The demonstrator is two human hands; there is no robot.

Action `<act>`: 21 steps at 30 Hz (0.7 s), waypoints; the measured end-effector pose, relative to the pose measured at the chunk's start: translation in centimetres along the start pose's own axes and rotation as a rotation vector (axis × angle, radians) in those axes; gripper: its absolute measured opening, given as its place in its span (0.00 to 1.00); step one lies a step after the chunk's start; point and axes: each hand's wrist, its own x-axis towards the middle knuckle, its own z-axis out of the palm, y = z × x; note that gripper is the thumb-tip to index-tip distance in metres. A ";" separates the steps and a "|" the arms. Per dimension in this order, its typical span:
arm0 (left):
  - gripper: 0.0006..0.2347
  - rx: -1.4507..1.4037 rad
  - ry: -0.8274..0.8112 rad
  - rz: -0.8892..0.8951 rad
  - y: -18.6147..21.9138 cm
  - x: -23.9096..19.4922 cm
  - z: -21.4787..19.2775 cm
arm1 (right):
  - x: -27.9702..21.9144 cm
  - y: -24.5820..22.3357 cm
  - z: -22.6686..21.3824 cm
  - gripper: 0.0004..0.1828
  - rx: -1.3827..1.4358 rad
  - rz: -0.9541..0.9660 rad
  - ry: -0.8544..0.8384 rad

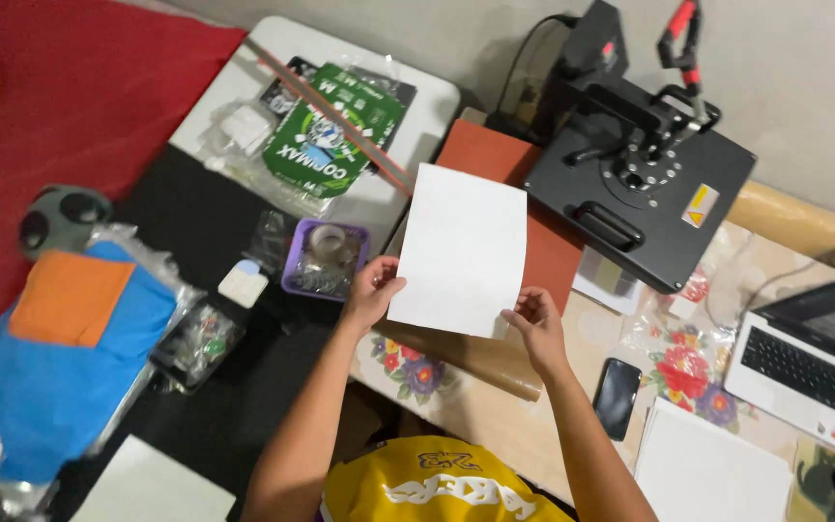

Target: The person operates a heat press machine, lowering the handle to press a white sheet placed on a brown backing. They then lift the press, remove the white sheet, and place it on a nearby table before returning to the press.

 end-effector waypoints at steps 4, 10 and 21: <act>0.14 -0.015 0.136 0.044 3.6 -8.6 -4.6 | 0.2 -0.4 3.2 0.19 -0.071 -0.030 -0.184; 0.15 -0.039 0.443 0.078 0.6 -21.1 -12.9 | -3.1 -0.1 12.1 0.17 -0.157 -0.075 -0.558; 0.15 -0.083 1.194 -0.106 -5.3 -45.8 -25.5 | -16.3 10.5 35.5 0.11 -0.388 -0.007 -1.190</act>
